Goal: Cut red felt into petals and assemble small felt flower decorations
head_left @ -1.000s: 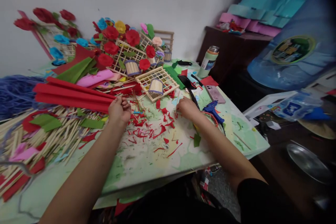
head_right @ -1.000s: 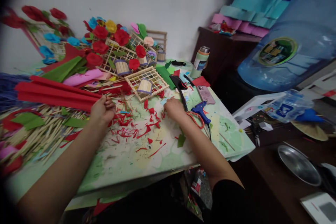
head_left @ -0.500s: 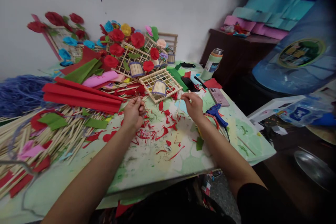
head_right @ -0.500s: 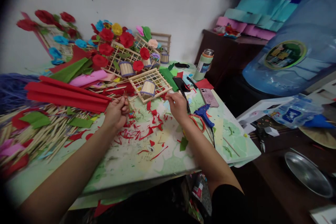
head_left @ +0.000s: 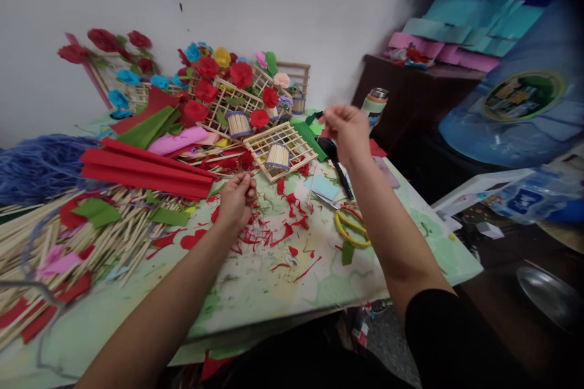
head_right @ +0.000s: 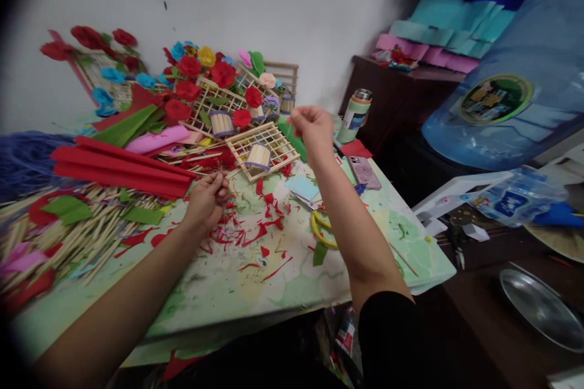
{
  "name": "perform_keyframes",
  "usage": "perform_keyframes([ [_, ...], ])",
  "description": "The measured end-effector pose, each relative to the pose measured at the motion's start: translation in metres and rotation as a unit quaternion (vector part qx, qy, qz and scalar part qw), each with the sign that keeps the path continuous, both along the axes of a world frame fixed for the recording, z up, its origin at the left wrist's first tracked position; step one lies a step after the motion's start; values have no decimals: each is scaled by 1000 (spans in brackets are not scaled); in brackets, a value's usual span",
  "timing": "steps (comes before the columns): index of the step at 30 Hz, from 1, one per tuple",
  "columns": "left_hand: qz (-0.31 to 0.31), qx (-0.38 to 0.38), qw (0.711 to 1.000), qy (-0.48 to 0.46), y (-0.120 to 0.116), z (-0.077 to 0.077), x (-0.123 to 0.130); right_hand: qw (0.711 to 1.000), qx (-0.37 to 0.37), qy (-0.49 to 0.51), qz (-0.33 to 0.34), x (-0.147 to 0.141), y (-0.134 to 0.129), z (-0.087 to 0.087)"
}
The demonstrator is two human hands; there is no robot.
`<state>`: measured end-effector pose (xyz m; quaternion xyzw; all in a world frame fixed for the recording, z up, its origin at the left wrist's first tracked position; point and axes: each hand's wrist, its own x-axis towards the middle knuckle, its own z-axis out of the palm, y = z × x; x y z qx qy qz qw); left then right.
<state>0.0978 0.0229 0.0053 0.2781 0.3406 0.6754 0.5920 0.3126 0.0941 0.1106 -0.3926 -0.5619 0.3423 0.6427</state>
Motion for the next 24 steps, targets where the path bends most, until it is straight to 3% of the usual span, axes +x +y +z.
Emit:
perform_keyframes([
  [3, -7, -39, 999, -7, -4, 4, 4, 964, -184, 36, 189, -23, -32, -25],
  [7, -59, -76, 995, -36, -11, 4, 13, 907, -315, 57, 272, -50, -65, -80],
  [11, -98, -83, 991, -39, -14, -1, 18, 915, -309, 24, 257, -64, -74, -104],
  [18, -96, -91, 991, -34, -13, -6, 17, 950, -231, -51, 206, -68, -76, -99],
  [24, -99, -52, 994, -6, -15, -2, 21, 957, -190, -89, 198, -66, -73, -101],
])
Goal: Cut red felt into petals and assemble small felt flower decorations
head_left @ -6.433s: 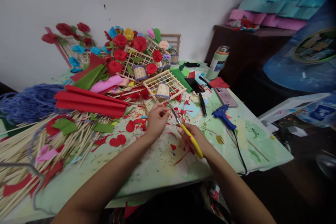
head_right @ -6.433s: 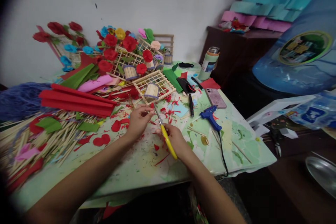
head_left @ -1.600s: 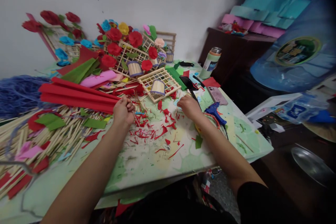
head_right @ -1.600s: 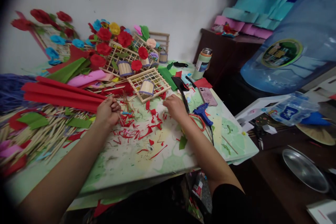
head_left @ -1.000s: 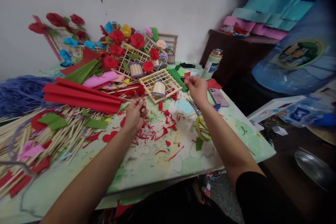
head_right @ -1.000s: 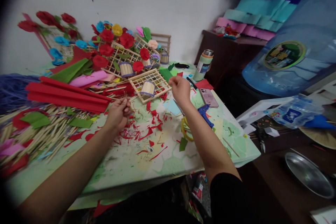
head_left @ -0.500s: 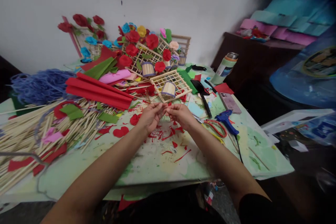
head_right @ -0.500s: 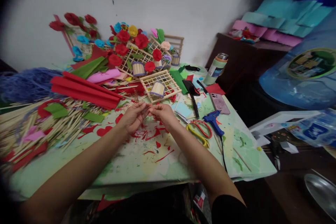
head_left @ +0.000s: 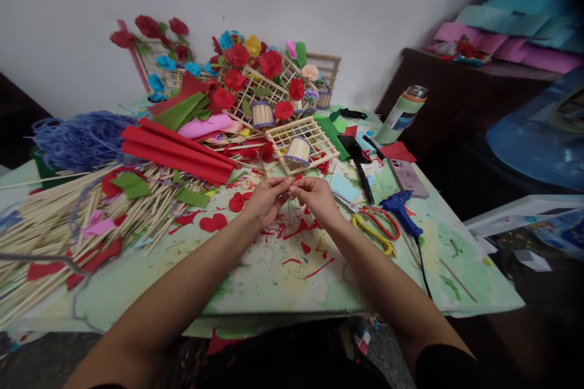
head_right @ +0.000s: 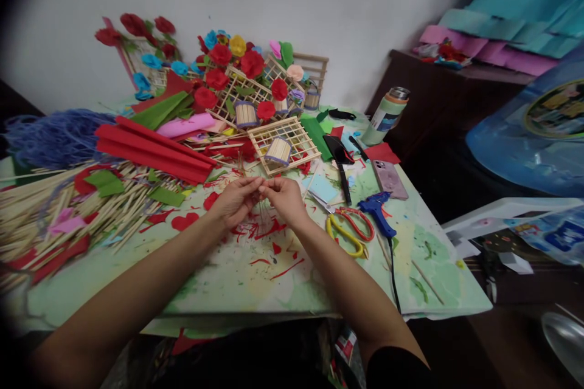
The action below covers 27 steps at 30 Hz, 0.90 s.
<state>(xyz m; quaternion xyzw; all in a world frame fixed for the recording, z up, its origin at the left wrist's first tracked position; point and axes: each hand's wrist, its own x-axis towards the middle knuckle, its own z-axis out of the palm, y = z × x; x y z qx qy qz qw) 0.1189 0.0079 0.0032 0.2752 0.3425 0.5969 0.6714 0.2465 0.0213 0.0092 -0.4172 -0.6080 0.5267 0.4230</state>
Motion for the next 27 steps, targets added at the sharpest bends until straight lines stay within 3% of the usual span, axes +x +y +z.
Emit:
perform_keyframes([
  [7, 46, 30, 997, 50, 2, 5, -7, 1000, 6, 11, 14, -3, -9, -2],
  [10, 104, 38, 991, 82, 7, 5, -14, 999, 4, -16, 28, -6, -14, -5],
  [15, 165, 50, 981, 91, 13, 1, -21, 992, 69, -105, 25, -8, -15, -6],
  [23, 173, 25, 983, 50, 12, -2, -18, 938, 175, -299, -23, -3, -15, -4],
  [27, 156, 28, 987, 42, 13, -3, -20, 930, 189, -316, -24, -2, -17, -11],
])
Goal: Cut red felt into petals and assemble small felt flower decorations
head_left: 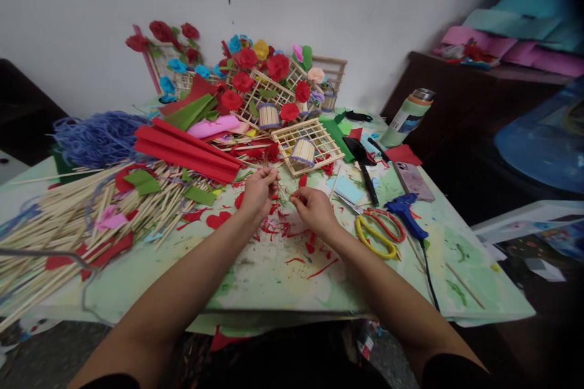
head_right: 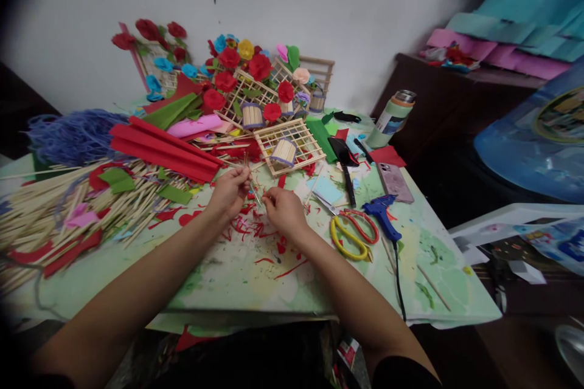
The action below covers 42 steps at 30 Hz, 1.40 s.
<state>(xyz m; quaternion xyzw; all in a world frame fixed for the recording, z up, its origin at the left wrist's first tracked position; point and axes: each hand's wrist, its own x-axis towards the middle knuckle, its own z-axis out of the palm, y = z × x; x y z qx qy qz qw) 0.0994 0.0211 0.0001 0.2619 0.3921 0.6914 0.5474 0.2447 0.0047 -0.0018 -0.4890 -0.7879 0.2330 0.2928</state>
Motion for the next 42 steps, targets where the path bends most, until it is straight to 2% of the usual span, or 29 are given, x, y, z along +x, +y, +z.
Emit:
perform_keyframes([
  [4, -3, 0, 1000, -14, 1, -1, -1, 998, 47, 31, 4, 0, -1, -5],
  [6, -10, -5, 1000, -23, 0, -1, 0, 997, 2, 77, 30, -2, -2, -6],
  [7, -16, -9, 999, -28, -1, 0, 1, 990, -59, 115, 56, -4, -2, -6],
  [8, -22, -13, 999, -33, -1, 1, 2, 973, -140, 160, 89, -5, -3, -7],
  [9, -27, -16, 999, -37, -2, 1, 2, 943, -226, 210, 123, -7, -5, -7],
  [11, -31, -21, 998, -46, -2, 3, 3, 866, -359, 307, 165, -10, -8, -8],
  [12, -32, -20, 998, -48, -3, 3, 3, 834, -393, 348, 169, -11, -9, -8],
  [13, -30, -18, 998, -46, -3, 4, 3, 815, -408, 376, 167, -11, -10, -8],
  [14, -27, -14, 999, -41, -3, 4, 3, 807, -411, 391, 162, -11, -11, -8],
  [16, -19, -8, 999, -32, -4, 4, 3, 819, -401, 383, 148, -11, -11, -7],
  [17, -17, -9, 999, -33, -4, 3, 3, 840, -384, 358, 138, -11, -11, -6],
  [18, -16, -11, 999, -37, -4, 3, 3, 872, -353, 315, 126, -11, -11, -5],
  [20, -19, -17, 998, -53, -3, 1, 2, 952, -235, 177, 86, -11, -10, -4],
  [21, -19, -20, 998, -61, -2, 0, 2, 981, -162, 89, 64, -10, -11, -4],
  [22, -18, -22, 997, -67, -1, -1, 1, 995, -94, 0, 43, -10, -12, -4],
  [24, -11, -27, 997, -77, 0, -3, 0, 990, -12, -138, 15, -9, -14, -4],
  [26, -9, -34, 996, -87, 1, -4, -2, 982, 0, -187, 8, -8, -15, -4],
  [28, -14, -39, 994, -97, 1, -3, -3, 989, -14, -145, 27, -7, -15, -3],
  [30, -24, -40, 993, -107, 2, -1, -5, 995, -70, -31, 58, -7, -14, -2],
  [31, -30, -39, 993, -111, 2, 0, -6, 989, -121, 47, 69, -8, -14, -1],
  [32, -36, -39, 992, -115, 3, 1, -6, 971, -185, 132, 77, -8, -14, -1],
  [35, -52, -35, 991, -118, 5, 3, -8, 866, -350, 346, 88, -10, -16, -3],
  [37, -70, -22, 991, -115, 5, 2, -7, 817, -391, 413, 100, -11, -18, -5],
  [39, -92, -12, 989, -111, 3, 0, -4, 796, -407, 438, 100, -10, -18, -6],
  [42, -124, -14, 987, -100, -1, -6, 4, 792, -408, 447, 78, -10, -15, -9],
])
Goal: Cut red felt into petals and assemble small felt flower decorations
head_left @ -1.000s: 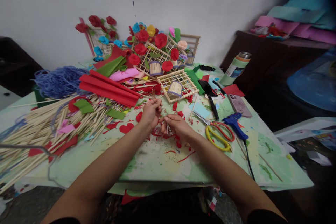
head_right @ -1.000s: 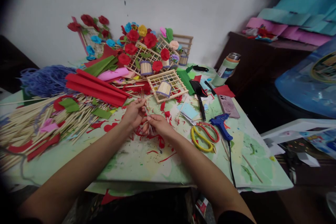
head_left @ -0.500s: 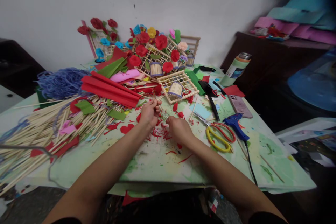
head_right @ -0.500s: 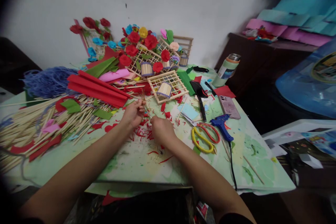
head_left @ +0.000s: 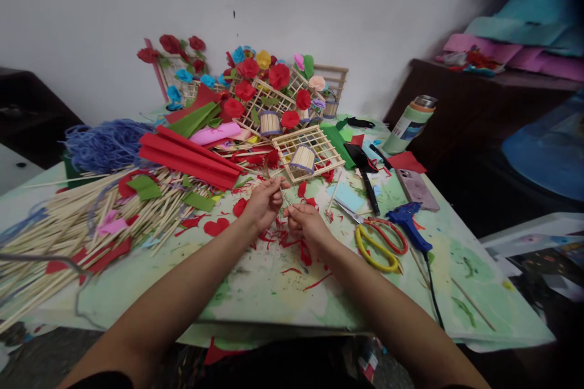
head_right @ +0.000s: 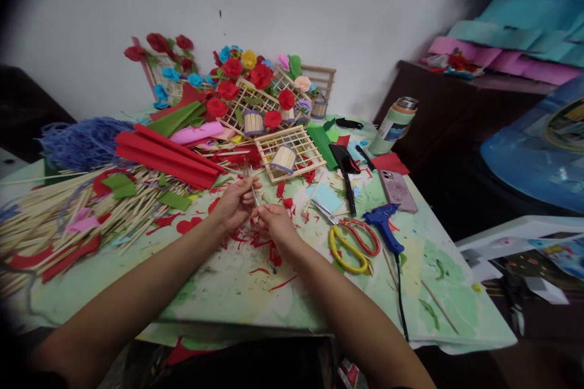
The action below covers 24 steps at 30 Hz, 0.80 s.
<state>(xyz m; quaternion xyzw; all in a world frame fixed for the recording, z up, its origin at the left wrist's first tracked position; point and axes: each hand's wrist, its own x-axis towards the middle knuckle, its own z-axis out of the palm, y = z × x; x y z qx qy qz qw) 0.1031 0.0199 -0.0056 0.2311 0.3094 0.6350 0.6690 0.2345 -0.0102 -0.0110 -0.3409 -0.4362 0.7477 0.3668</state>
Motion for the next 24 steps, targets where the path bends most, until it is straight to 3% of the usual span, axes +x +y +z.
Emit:
perform_keyframes([
  [4, 5, -4, 1000, 27, -2, -9, 5, 998, 31, -49, -15, -1, 4, -7],
  [7, 13, -21, 999, 46, 0, -13, 4, 982, 125, -141, -25, -2, 4, -12],
  [12, 30, -23, 998, 56, 2, -13, 1, 891, 307, -327, -69, 9, 11, -11],
  [15, 69, -13, 991, 110, 4, -11, -3, 837, 343, -409, -123, 23, 21, -2],
  [17, 104, 9, 970, 219, 5, -9, -8, 800, 348, -466, -148, 32, 29, 4],
  [19, 121, 41, 911, 393, 5, -4, -13, 764, 346, -524, -148, 38, 35, 7],
  [20, 110, 59, 861, 493, 3, -1, -14, 746, 345, -552, -142, 39, 37, 7],
  [22, 26, 100, 731, 675, -2, 5, -14, 709, 346, -601, -126, 39, 37, 6],
  [24, -40, 98, 601, 792, -10, 11, -11, 674, 349, -643, -103, 36, 35, 3],
])
